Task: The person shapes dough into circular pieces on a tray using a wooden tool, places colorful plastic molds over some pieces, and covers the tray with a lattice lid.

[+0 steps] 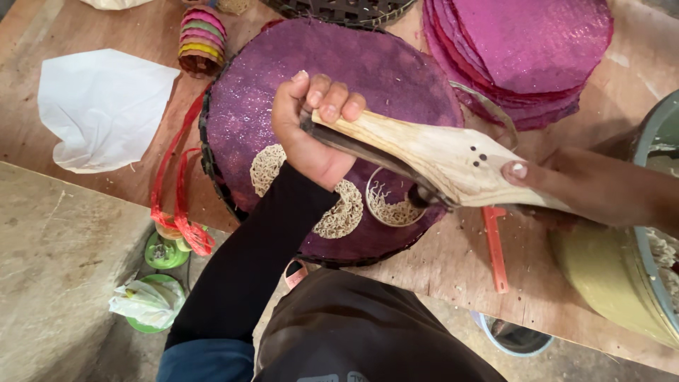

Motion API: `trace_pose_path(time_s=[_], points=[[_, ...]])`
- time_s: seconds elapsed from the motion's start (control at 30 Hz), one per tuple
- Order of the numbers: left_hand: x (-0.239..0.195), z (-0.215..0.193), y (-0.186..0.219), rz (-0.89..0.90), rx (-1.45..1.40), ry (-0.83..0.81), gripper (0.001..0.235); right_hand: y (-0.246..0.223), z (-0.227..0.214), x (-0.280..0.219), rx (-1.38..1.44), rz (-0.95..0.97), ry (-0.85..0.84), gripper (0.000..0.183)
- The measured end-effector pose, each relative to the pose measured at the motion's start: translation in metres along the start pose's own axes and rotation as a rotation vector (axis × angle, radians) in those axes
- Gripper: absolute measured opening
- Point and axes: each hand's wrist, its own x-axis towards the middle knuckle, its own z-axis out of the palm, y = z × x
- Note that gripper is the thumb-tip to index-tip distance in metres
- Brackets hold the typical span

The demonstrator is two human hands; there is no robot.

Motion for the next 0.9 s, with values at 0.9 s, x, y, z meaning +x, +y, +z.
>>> trace_pose_path(time_s=[0.9], points=[[-0.014,0.083,0.028,-0.246,0.738,-0.513,0.043,0.004,0.027,-0.059,0.418,-0.029,0.362,0.077]])
